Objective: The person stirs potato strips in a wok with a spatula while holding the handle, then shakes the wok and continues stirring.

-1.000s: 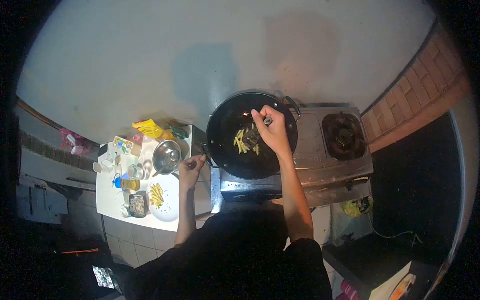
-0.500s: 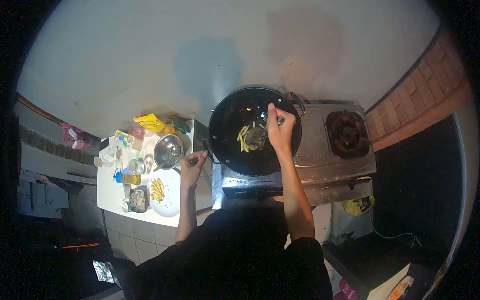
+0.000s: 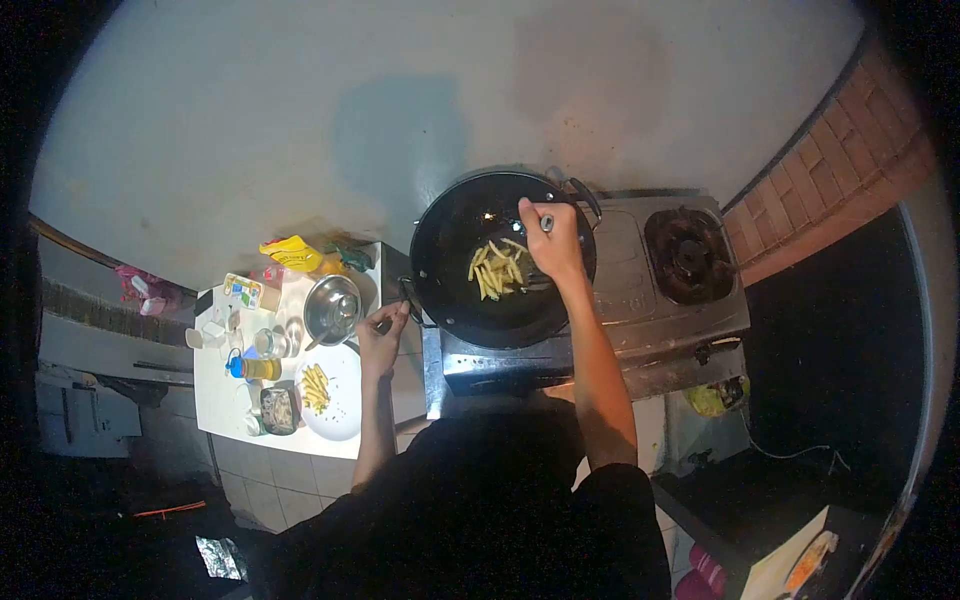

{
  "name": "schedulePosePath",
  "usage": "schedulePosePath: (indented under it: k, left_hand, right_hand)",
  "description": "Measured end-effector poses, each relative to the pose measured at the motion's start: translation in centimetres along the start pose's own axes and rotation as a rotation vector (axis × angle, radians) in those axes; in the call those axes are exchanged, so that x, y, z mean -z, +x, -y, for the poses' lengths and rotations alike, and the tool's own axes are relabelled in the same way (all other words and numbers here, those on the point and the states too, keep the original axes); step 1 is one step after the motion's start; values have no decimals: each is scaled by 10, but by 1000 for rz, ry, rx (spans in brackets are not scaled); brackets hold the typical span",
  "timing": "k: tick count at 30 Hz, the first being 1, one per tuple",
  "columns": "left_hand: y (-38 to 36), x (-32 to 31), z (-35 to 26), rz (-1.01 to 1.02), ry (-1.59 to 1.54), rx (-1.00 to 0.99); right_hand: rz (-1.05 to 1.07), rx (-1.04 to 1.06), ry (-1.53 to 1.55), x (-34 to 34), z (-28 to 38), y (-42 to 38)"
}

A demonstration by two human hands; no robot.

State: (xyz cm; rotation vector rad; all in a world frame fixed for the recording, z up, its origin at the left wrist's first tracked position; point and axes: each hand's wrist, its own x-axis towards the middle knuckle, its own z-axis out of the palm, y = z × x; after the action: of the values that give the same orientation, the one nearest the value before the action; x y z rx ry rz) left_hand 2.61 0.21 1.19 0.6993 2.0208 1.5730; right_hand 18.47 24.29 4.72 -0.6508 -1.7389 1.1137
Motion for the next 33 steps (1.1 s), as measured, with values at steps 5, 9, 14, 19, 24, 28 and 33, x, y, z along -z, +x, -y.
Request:
schedulePosePath:
  k: [5, 9, 14, 19, 24, 28, 33]
  left_hand:
    - [2, -2, 5, -17, -23, -72]
    - [2, 0, 6, -12, -34, -46]
    - [1, 0, 4, 2, -33, 6]
    - [-2, 1, 4, 0, -37, 12]
    - [-8, 1, 8, -4, -56, 40]
    - [-11, 1, 10, -15, -75, -8]
    - [-13, 4, 11, -56, -76, -44]
  right_hand:
    - [94, -224, 478, -7, 15, -1]
    - [88, -45, 317, -1, 35, -1]
    - [63, -47, 209, -9, 13, -10]
    - [5, -62, 331, -16, 12, -12]
    - [-155, -186, 509, -30, -4, -6]
    - [-148, -165, 396, -35, -13, -9]
    - [-119, -149, 319, -19, -14, 2]
